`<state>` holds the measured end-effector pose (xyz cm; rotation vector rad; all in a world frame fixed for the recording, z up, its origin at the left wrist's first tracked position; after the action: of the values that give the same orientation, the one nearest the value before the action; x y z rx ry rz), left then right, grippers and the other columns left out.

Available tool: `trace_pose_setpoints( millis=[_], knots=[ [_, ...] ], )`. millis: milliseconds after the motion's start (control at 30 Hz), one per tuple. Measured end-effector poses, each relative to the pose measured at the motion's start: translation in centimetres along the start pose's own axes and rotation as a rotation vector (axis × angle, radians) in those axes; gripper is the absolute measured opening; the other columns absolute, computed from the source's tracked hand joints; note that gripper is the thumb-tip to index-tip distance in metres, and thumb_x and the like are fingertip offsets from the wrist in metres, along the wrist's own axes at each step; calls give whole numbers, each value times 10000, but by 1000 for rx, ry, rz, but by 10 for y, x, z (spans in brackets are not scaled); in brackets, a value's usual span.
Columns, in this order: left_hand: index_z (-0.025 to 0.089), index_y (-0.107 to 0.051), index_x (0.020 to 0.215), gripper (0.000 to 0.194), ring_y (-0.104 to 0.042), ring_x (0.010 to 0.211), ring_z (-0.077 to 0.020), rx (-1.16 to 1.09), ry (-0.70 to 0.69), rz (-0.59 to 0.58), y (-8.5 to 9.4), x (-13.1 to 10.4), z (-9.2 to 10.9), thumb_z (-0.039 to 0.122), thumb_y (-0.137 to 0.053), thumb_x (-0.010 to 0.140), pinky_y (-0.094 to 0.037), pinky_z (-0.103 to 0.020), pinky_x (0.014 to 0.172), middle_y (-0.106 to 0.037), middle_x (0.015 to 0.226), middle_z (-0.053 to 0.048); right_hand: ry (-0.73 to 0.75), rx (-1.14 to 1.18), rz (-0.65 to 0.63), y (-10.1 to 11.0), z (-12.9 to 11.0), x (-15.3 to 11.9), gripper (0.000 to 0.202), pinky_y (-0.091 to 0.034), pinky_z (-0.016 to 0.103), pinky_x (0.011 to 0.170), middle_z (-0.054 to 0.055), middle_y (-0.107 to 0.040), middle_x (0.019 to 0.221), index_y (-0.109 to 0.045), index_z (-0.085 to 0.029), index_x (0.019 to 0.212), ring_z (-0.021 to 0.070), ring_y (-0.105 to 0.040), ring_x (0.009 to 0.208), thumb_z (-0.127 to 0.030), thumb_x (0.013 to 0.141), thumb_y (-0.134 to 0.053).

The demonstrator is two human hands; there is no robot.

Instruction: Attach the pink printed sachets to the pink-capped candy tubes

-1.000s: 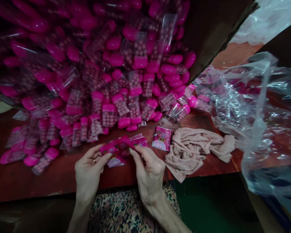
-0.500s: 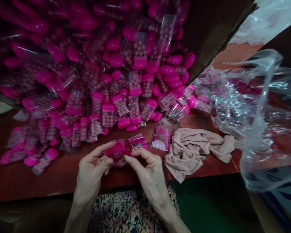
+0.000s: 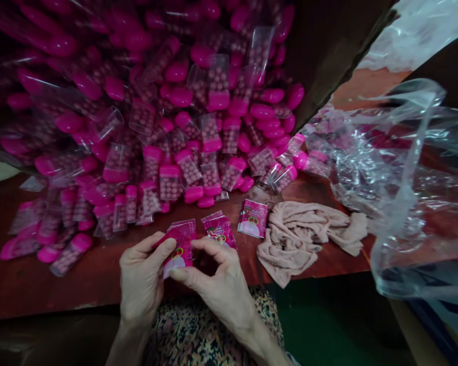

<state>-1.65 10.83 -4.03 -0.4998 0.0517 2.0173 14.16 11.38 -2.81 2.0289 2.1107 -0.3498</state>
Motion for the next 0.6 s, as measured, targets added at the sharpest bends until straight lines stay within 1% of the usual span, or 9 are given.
trace_pose_setpoints(
  millis=[100, 167, 267, 333, 433, 500, 600],
  knots=[
    [167, -675, 544, 99, -518, 517, -67, -20, -54, -38, -2, 0, 5, 147, -768, 571, -432, -161, 489, -600, 547, 41, -21, 60, -65, -6, -2, -2, 320, -517, 283, 631, 45, -710, 817, -708, -198, 892, 163, -627, 690, -383, 634, -748],
    [162, -649, 519, 127, -503, 512, -61, -25, -69, -77, -5, -1, 7, 129, -752, 586, -418, -156, 485, -581, 540, 46, -45, 110, -97, -8, -1, -2, 312, -506, 252, 609, 35, -707, 795, -706, -195, 899, 146, -621, 672, -357, 637, -753],
    [155, -605, 509, 169, -493, 523, -58, -57, -63, -79, -5, -3, 8, 116, -754, 578, -410, -154, 486, -559, 556, 53, -75, 128, -46, -7, 3, -3, 204, -462, 207, 541, -12, -659, 641, -707, -182, 753, 104, -570, 563, -324, 621, -770],
    [153, -571, 494, 207, -481, 519, -56, -103, -50, -83, -5, -4, 8, 116, -759, 571, -406, -152, 484, -541, 549, 57, -65, 116, -8, -6, 4, -4, 157, -436, 198, 525, -29, -625, 591, -687, -175, 669, 90, -538, 531, -317, 650, -752],
    [155, -582, 488, 203, -477, 509, -59, -146, -52, -103, -5, -3, 10, 156, -761, 585, -415, -153, 489, -545, 526, 53, -9, 50, -29, -7, -1, -3, 135, -431, 208, 546, -25, -616, 607, -680, -177, 692, 102, -536, 561, -308, 718, -699],
    [161, -629, 520, 154, -498, 524, -64, -151, -77, -54, 1, 1, 12, 185, -772, 573, -430, -155, 506, -578, 537, 45, 77, -44, -26, -4, -8, -2, 159, -428, 219, 558, -16, -600, 616, -670, -177, 708, 113, -532, 584, -306, 790, -625],
    [176, -686, 599, 132, -547, 569, -74, -170, -86, 93, 17, 6, 10, 199, -796, 529, -462, -160, 554, -639, 590, 35, 251, -208, 80, 8, -25, -4, 232, -406, 232, 554, -9, -550, 621, -630, -183, 699, 122, -506, 592, -295, 868, -516]
  ],
)
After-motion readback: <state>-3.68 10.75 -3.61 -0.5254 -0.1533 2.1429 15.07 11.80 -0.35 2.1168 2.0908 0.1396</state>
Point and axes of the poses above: each hand's wrist, its own x-axis towards the middle knuckle, its own y-axis out of the back of the hand, z = x × y, the point moved 9 cm from there along x, towards the middle knuckle
